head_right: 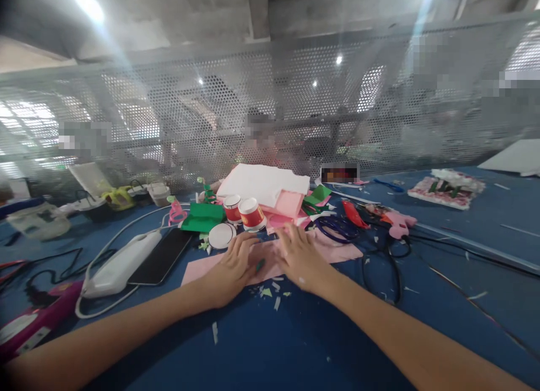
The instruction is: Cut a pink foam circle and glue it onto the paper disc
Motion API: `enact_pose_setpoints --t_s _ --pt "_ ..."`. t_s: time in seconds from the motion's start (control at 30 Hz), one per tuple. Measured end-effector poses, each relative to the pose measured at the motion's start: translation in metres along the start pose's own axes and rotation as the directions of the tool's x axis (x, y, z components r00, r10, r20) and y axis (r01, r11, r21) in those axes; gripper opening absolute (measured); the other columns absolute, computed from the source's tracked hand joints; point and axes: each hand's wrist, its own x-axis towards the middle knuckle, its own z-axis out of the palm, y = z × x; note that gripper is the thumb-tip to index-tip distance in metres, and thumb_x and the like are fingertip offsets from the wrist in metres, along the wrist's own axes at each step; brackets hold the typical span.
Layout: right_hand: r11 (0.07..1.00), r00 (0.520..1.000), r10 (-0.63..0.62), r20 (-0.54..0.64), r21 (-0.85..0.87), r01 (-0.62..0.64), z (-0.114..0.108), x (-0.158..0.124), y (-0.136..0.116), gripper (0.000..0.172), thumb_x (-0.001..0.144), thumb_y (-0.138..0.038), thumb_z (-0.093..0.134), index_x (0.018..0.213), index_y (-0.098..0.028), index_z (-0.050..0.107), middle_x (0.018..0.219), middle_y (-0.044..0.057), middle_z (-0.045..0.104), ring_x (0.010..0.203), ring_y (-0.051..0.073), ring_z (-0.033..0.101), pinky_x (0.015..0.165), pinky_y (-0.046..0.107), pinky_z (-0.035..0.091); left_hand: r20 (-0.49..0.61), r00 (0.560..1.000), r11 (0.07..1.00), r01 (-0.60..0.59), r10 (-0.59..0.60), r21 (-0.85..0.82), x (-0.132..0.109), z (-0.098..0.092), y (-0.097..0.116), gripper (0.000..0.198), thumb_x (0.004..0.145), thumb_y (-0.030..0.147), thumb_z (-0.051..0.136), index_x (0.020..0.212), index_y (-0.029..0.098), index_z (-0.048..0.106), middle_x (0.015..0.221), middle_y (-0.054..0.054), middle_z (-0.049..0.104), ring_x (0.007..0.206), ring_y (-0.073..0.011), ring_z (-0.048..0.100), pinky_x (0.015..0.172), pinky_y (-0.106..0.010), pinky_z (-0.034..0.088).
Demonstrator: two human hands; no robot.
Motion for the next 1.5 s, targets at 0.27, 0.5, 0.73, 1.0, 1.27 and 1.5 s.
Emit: enact_pose_setpoints --t_s 0.27,0.5,0.73,1.0,1.27,1.5 --pt "0.997 0.973 0.081 -0.216 0.038 -0.074 -0.011 0.010 0.036 0.037 0.081 -0.018 0.044 0.117 -0.014 0.048 0.113 0.017 0.048 0.114 0.031 0.042 0.096 0.049 0.036 -0.060 0.998 0.999 -0.028 0.027 -0.017 0.002 0.007 -0.023 0.040 0.081 0.001 0.031 0.119 0.015 0.036 0.114 -0.014 0.045 0.114 -0.0258 0.044 0.095 -0.051 0.042" --pt "0.875 0.852 -0.432 0.297 0.369 0.315 -0.021 -0.001 -0.031 0.059 0.091 -0.049 0.036 0.140 -0.015 0.034 0.144 0.012 0.037 0.133 0.022 0.032 0.108 0.040 0.030 -0.168 0.961 0.939 0.254 -0.218 0.233 -0.002 -0.001 -0.004 0.057 0.071 -0.001 0.039 0.126 0.008 0.032 0.126 -0.021 0.040 0.122 -0.0352 0.035 0.098 -0.055 0.034" --pt "0.991 0.984 0.024 0.179 -0.134 0.001 -0.019 0.004 0.005 0.043 0.089 -0.035 0.041 0.111 -0.005 0.062 0.109 0.023 0.064 0.106 0.035 0.058 0.089 0.053 0.045 -0.116 0.944 0.873 0.328 -0.307 0.361 -0.002 -0.008 0.002 0.047 0.073 0.002 0.039 0.119 0.010 0.043 0.125 -0.020 0.047 0.116 -0.0361 0.042 0.089 -0.051 0.037" --pt "0.902 0.906 -0.369 0.209 0.314 0.295 -0.009 0.004 -0.030 0.048 0.088 -0.024 0.041 0.136 -0.018 0.042 0.137 0.008 0.047 0.126 0.020 0.042 0.107 0.039 0.032 -0.067 0.928 0.839 0.361 -0.367 0.407 -0.001 -0.012 0.008 0.046 0.074 0.006 0.043 0.120 0.005 0.044 0.126 -0.021 0.046 0.120 -0.0338 0.039 0.095 -0.048 0.034" --pt "0.984 0.989 0.004 0.147 0.178 -0.030 -0.010 0.011 0.019 0.038 0.085 -0.022 0.041 0.118 -0.018 0.060 0.116 0.009 0.064 0.105 0.023 0.060 0.091 0.038 0.045 -0.003 0.982 0.931 0.178 -0.187 0.319 0.000 -0.009 -0.001 0.039 0.085 0.015 0.040 0.124 0.011 0.038 0.122 -0.018 0.045 0.115 -0.0292 0.043 0.091 -0.044 0.040" --pt "0.950 0.980 0.198 0.002 0.244 -0.193 -0.014 0.016 0.038 0.031 0.080 -0.021 0.046 0.102 -0.016 0.066 0.100 0.009 0.069 0.092 0.022 0.063 0.080 0.034 0.048 0.081 0.944 0.942 0.306 -0.319 0.137 0.009 -0.018 -0.014 0.069 0.076 0.050 0.058 0.131 0.020 0.030 0.121 -0.019 0.049 0.112 -0.0360 0.046 0.087 -0.051 0.040"
